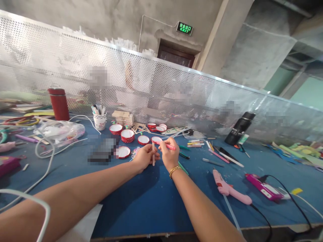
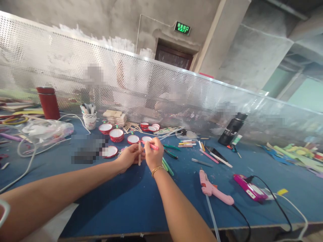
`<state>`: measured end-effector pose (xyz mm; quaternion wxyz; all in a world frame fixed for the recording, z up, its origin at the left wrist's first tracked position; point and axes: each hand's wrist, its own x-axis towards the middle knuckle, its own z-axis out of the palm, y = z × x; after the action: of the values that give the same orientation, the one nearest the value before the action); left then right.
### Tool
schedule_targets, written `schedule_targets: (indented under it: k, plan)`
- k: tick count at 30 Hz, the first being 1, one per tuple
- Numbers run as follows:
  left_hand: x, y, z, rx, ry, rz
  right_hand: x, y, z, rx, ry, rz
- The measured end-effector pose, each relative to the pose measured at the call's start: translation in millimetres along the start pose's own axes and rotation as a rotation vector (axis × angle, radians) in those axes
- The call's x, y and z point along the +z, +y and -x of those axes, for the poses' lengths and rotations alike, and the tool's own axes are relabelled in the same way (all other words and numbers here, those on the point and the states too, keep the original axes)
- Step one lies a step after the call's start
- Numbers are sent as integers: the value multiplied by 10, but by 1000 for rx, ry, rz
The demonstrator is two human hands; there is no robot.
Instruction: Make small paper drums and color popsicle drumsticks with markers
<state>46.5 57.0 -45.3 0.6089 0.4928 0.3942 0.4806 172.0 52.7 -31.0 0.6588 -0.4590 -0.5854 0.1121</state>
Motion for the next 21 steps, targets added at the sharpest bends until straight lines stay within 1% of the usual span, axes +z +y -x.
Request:
schedule_targets:
  k: [4,8,13,21]
  plan:
    - [-18,-31,-28,3,-7,8,-3,-5,-4,2,-22,-15]
    - [-34,-55,-50,9,-20,8,-9,-13,-6,2,3,-2]
    - [-25,-49,-43,5,-21,-4,-7,-8,4,-16,-46,-11]
    - [-14,-31,-15,23,-32,11,6,8,15,-29,-61,16]
